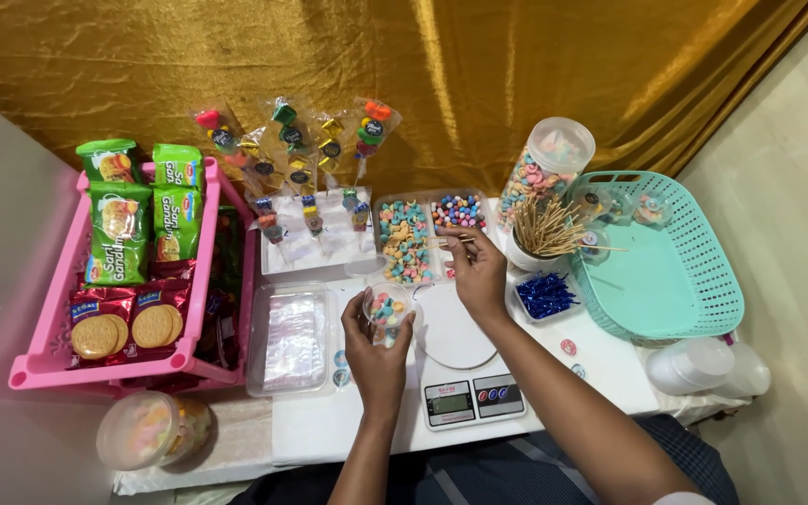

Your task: Selecting and weighing small candies into a plastic cup as part of a candy skewer assembly process.

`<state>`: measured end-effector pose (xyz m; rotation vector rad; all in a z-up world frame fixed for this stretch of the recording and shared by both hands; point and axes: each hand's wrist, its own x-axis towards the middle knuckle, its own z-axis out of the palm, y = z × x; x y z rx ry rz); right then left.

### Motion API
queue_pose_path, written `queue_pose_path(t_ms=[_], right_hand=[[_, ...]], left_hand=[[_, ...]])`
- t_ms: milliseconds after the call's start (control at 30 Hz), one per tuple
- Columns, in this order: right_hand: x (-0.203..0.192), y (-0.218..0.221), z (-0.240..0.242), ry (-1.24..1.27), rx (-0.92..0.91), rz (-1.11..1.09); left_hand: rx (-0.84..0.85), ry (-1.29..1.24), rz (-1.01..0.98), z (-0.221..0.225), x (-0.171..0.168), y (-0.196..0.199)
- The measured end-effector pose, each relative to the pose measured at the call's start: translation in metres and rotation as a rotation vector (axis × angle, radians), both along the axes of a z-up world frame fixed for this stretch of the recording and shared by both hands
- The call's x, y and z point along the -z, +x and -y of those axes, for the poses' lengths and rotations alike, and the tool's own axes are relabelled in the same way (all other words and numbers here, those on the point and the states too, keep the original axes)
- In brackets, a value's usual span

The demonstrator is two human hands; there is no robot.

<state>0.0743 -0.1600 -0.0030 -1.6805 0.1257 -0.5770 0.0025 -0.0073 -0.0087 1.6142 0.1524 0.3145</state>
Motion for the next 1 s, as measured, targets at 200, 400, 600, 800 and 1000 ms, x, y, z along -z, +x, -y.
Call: queue_pose_path(t_ms=[200, 400, 600, 800, 1000], right_hand=[[-0.007, 0.000, 0.005, -0.040, 0.020, 0.026], [0.045, 0.019, 0.020, -0.048, 0.135, 0.030], [0.036, 0.014, 0.010, 0.258, 0.152, 0.004], [0.032, 0.004, 0.024, 0.298, 0.152, -0.088], [0.027, -0.003, 0.025, 0.276, 0.109, -0.081]], left_hand=[[0.016, -0.001, -0.017, 0.002, 0.000, 0.000], [0.037, 0.014, 0.006, 0.009, 0.026, 0.004], [0.096, 0.151, 0.076, 0.037, 0.030, 0.001], [-0.002, 0.049, 0.015, 0.009, 0.009, 0.006], [0.006, -0.046, -0.010, 0.007, 0.006, 0.005]])
